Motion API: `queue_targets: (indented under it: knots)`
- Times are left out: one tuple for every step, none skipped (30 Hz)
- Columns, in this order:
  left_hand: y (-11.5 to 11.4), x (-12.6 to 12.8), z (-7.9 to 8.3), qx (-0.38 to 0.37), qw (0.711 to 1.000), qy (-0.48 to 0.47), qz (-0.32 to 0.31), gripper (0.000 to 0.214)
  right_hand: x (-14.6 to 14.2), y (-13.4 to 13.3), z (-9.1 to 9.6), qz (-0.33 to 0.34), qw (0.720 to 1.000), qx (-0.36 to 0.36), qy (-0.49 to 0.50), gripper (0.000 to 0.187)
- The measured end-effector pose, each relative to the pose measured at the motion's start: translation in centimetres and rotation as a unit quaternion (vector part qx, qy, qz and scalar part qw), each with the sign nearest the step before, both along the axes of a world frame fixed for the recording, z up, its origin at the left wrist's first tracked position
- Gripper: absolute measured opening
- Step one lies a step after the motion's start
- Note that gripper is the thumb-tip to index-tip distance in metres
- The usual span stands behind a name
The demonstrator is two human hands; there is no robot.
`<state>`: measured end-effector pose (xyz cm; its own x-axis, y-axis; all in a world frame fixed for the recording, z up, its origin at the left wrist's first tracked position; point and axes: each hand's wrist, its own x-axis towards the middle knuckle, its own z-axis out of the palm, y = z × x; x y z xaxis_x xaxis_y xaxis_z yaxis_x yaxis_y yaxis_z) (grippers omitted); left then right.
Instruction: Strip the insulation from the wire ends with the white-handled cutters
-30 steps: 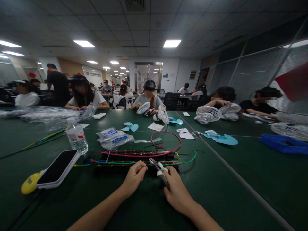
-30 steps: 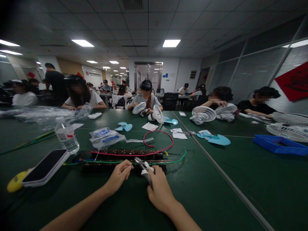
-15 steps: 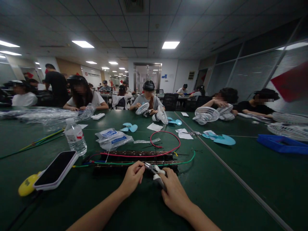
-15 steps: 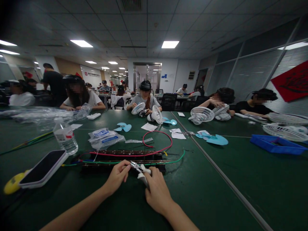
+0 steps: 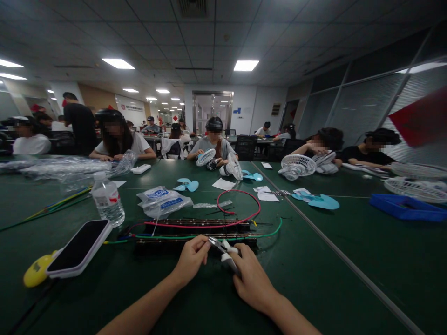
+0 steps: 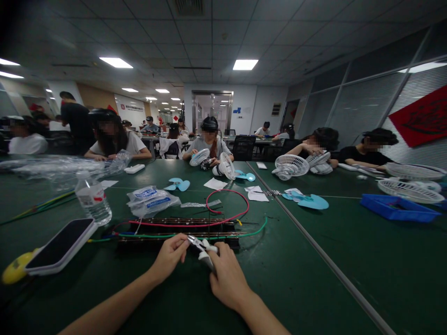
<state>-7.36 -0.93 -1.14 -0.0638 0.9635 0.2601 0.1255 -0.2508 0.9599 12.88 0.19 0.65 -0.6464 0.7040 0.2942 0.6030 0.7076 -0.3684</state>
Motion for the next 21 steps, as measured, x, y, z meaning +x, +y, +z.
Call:
queue_targets:
  knots:
    - [0.1,0.0,-0.1,0.000,1.000,-0.001,0.001,0.032,0.0,0.1,0.0,0.001,1.000,-0.003,0.003,0.050]
    - [0.1,0.0,-0.2,0.000,1.000,-0.002,0.002,0.032,0.1,0.1,0.1,0.000,1.000,-0.006,0.006,0.048]
    - [0.2,0.0,-0.4,0.001,1.000,-0.002,0.002,0.032,0.1,0.2,0.1,-0.002,1.000,-0.010,0.011,0.046]
    - [0.2,0.0,-0.5,0.003,1.000,-0.002,0.002,0.031,0.2,0.3,0.2,-0.003,1.000,-0.014,0.016,0.043]
    - [0.2,-0.1,-0.6,0.005,1.000,-0.001,0.000,0.031,0.2,0.3,0.3,-0.005,1.000,-0.018,0.022,0.040]
    - [0.2,-0.1,-0.6,0.006,1.000,0.000,-0.002,0.030,0.3,0.4,0.4,-0.006,0.999,-0.021,0.027,0.039]
    - [0.2,-0.1,-0.6,0.007,1.000,0.000,-0.004,0.030,0.3,0.4,0.5,-0.007,0.999,-0.024,0.032,0.037]
    - [0.2,0.0,-0.6,0.008,1.000,-0.001,-0.006,0.030,0.4,0.4,0.6,-0.006,0.999,-0.027,0.036,0.036]
    - [0.2,0.0,-0.5,0.008,1.000,-0.002,-0.007,0.030,0.4,0.4,0.7,-0.005,0.999,-0.030,0.037,0.035]
    - [0.2,0.0,-0.5,0.008,1.000,-0.004,-0.007,0.030,0.4,0.4,0.8,-0.003,0.999,-0.032,0.035,0.034]
    - [0.2,0.0,-0.4,0.009,1.000,-0.007,-0.006,0.030,0.4,0.3,0.9,-0.002,0.999,-0.033,0.032,0.032]
    - [0.2,0.0,-0.4,0.009,1.000,-0.010,-0.005,0.030,0.4,0.2,1.0,-0.003,0.999,-0.030,0.029,0.030]
    - [0.2,0.0,-0.5,0.009,1.000,-0.013,-0.003,0.030,0.3,0.2,1.0,-0.006,0.999,-0.028,0.027,0.028]
    - [0.2,0.0,-0.5,0.009,1.000,-0.019,0.001,0.029,0.3,0.2,1.1,-0.014,0.999,-0.027,0.029,0.026]
    - [0.2,-0.1,-0.5,0.008,1.000,-0.025,0.007,0.028,0.3,0.2,1.2,-0.030,0.998,-0.032,0.037,0.024]
    - [0.3,-0.1,-0.6,0.007,0.999,-0.031,0.014,0.028,0.2,0.3,1.2,-0.055,0.996,-0.041,0.053,0.023]
    - [0.3,-0.1,-0.6,0.006,0.999,-0.037,0.023,0.027,0.3,0.4,1.3,-0.084,0.992,-0.054,0.078,0.024]
    - [0.3,-0.1,-0.6,0.006,0.999,-0.041,0.030,0.027,0.3,0.6,1.4,-0.110,0.985,-0.072,0.113,0.026]
    - [0.3,-0.1,-0.6,0.006,0.998,-0.043,0.035,0.026,0.4,0.8,1.4,-0.132,0.975,-0.094,0.151,0.029]
    - [0.2,-0.1,-0.6,0.008,0.998,-0.043,0.037,0.026,0.5,1.1,1.5,-0.137,0.964,-0.122,0.190,0.031]
    - [0.2,-0.1,-0.5,0.009,0.999,-0.040,0.036,0.026,0.6,1.3,1.5,-0.127,0.953,-0.163,0.223,0.033]
